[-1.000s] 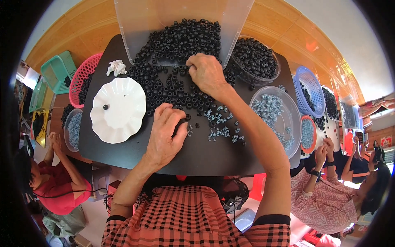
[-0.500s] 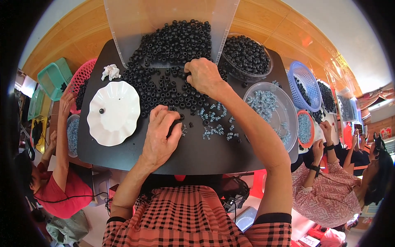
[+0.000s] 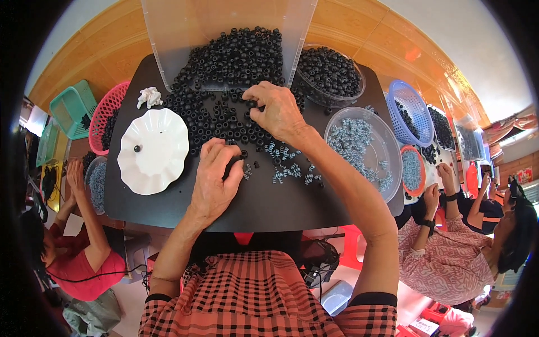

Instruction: The person assembles small black plastic rings by hand, inserting tiny blue beads into them.

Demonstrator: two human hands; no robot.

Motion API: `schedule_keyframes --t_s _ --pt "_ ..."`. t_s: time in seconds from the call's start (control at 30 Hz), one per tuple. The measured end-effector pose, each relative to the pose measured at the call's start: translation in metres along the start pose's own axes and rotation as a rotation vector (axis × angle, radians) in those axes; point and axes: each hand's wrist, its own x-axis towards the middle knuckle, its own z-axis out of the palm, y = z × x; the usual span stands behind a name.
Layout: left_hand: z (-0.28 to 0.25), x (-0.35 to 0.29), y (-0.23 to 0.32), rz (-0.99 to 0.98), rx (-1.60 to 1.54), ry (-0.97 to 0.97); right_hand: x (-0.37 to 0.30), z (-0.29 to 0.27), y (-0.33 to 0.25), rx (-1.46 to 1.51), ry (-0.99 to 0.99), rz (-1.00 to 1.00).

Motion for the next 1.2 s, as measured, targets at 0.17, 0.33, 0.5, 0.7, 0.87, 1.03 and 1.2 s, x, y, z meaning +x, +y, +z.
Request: schedule_keyframes --t_s 0.17,0.33,0.5,0.7,0.87,1.03,1.2 --pt "-0.002 0.001 -0.001 -0.039 -0.007 0.017 -0.006 -0.002 -0.012 0.056 -0.021 0.037" --pt "-0.01 0.006 0.004 -0.343 -0.296 0.05 -0.022 -0.001 -0.032 0.179 -0.019 0.033" --pt "-0.009 0.007 0.0 -0.443 -0.521 0.199 -0.048 0.01 -0.071 0.264 -0.022 -0.096" --pt "-0.01 0.004 -0.005 -0.523 -0.674 -0.002 -0.068 0.014 -0.077 0.365 0.015 0.028" --pt "-0.006 0.004 -0.009 -0.507 -0.798 0.046 -0.068 0.016 -0.075 0.439 0.06 0.12" --pt "-0.006 0.009 -0.006 -0.622 -1.018 -0.01 -0.069 0.026 -0.065 0.419 0.089 0.042" --pt "-0.014 0.003 -0.019 -0.614 -1.179 -0.127 -0.068 0.027 -0.062 0.432 0.14 0.015"
